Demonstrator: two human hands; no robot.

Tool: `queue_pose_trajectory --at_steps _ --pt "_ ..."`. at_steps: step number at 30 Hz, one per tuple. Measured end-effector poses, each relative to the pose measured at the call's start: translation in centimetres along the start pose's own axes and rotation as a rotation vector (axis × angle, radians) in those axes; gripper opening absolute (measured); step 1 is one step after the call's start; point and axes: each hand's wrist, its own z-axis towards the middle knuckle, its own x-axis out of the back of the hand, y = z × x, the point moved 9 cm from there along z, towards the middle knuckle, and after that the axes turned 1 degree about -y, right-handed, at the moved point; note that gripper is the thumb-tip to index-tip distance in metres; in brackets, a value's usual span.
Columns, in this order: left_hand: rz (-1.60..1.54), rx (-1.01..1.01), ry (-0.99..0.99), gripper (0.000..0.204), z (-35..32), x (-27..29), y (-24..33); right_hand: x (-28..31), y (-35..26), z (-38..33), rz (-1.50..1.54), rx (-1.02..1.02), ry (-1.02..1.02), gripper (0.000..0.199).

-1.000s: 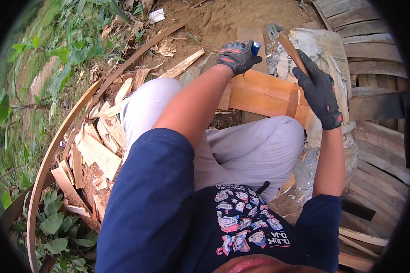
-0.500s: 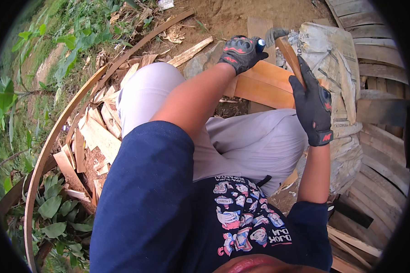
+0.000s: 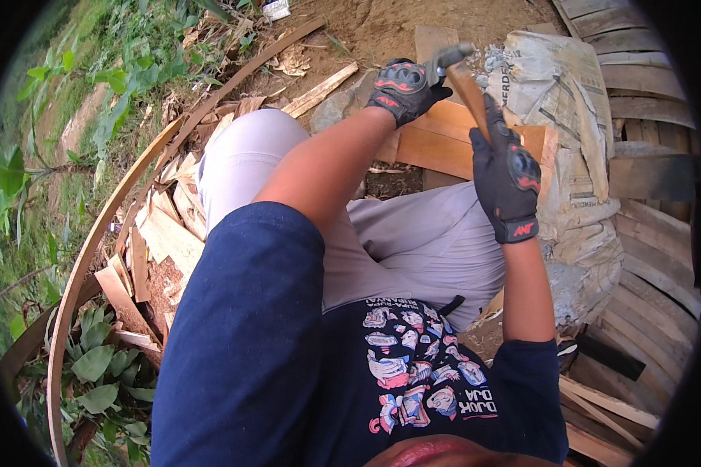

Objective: The person puts on gloves and sits on the ground to assemble a small wooden box. They use a hammer and a nail set to drive nails into the wooden pieces, securing the structure together.

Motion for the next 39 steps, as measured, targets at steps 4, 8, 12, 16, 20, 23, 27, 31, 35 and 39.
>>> queue_pose_trajectory --at_steps 4,8,12,16,20,23,27,31,35,39 --pt "0.032 -0.022 0.006 0.044 -0.1 -0.3 -0.1 -0.1 -0.2 -0.2 -0.047 -0.060 -0.067 0.057" --pt "-0.015 -0.013 -0.009 0.045 -0.1 -0.4 -0.9 0.9 -1.9 -0.9 0.050 0.028 0.081 0.056" --pt "-0.057 -0.092 0.050 0.045 -0.3 0.1 1.4 -2.2 1.7 -2.2 -0.080 -0.038 0.014 0.056" --pt "-0.050 0.143 -0.001 0.052 0.6 0.9 -0.6 1.1 3.1 -0.9 0.084 -0.134 0.111 0.056" --pt "-0.192 0.214 0.175 0.058 3.0 3.2 -2.1 1.4 9.4 -0.4 0.133 -0.210 0.190 0.057" --pt "-0.238 0.236 0.252 0.053 3.7 4.5 -1.7 -1.3 12.4 -1.1 -0.001 -0.305 0.093 0.058" --pt "-0.179 0.196 0.261 0.056 4.2 4.1 -0.5 -5.7 14.4 -2.1 -0.191 -0.392 -0.096 0.056" --pt "-0.152 0.205 0.178 0.058 4.6 2.5 -0.6 -8.2 12.9 -1.8 -0.319 -0.310 -0.244 0.050" --pt "-0.099 0.119 0.140 0.059 5.2 1.4 -0.5 -9.5 12.6 -2.1 -0.366 -0.198 -0.183 0.044" --pt "-0.201 0.126 0.060 0.057 6.0 0.4 -1.0 -9.7 12.8 -2.0 -0.387 -0.217 -0.181 0.042"
